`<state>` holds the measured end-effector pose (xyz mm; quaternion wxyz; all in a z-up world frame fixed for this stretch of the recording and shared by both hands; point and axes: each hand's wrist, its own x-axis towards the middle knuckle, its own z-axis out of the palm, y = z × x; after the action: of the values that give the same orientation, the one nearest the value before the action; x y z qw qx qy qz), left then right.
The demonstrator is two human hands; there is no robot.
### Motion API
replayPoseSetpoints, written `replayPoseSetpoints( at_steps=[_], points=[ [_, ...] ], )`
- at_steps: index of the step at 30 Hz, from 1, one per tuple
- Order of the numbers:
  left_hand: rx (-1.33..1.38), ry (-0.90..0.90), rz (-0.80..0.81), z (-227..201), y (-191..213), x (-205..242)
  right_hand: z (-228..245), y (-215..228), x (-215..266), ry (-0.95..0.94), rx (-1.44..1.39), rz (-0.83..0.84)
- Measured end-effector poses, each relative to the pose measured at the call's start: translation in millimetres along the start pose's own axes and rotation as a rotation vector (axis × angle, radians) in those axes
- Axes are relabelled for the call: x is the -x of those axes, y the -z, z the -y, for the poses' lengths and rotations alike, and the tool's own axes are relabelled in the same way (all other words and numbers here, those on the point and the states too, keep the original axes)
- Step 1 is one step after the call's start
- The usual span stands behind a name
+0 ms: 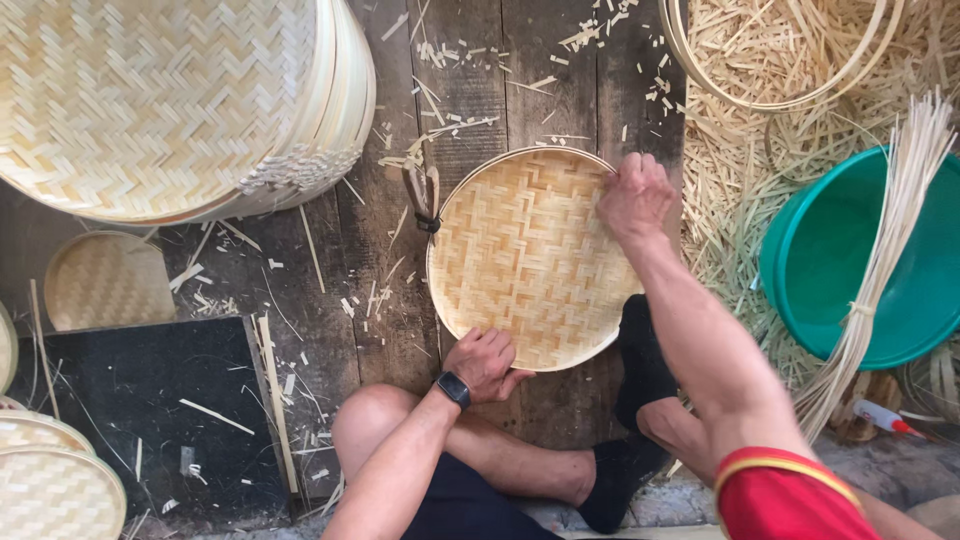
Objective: The person is assembling a circular bamboo frame onto a woven base and securing it with bamboo strips using a small hand tool.
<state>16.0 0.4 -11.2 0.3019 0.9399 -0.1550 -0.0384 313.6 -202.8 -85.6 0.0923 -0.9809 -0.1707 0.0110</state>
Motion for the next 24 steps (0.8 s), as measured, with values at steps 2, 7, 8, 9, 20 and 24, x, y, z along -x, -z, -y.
replayPoseSetpoints(
  at_steps=[2,7,8,9,20,24],
  points=[
    [0.000,-0.015,-0.013,-5.4,1.2,1.6,-2.8,5.9,-0.1,0.113,-0.055,-0.030],
    [-0.011,-0.005,-0.008,-4.6,-0.2,1.2,-17.8,40.3,39.3,-0.005,-0.041,0.093],
    [-0.014,-0.008,-0.004,-5.7,-2.6,3.9,-18.0,42.8,54.9,-0.098,-0.030,0.124],
    [-0.021,-0.011,-0.004,-5.3,-4.6,4.3,-16.9,42.6,61.8,-0.187,-0.020,0.151],
    [0.049,0.034,-0.062,-6.6,-4.7,0.1,-5.7,85.7,82.0,0.005,-0.206,0.004],
    [0.058,0.063,-0.065,-14.5,-9.1,10.0,19.1,101.5,162.0,0.236,-0.446,0.848]
  ],
)
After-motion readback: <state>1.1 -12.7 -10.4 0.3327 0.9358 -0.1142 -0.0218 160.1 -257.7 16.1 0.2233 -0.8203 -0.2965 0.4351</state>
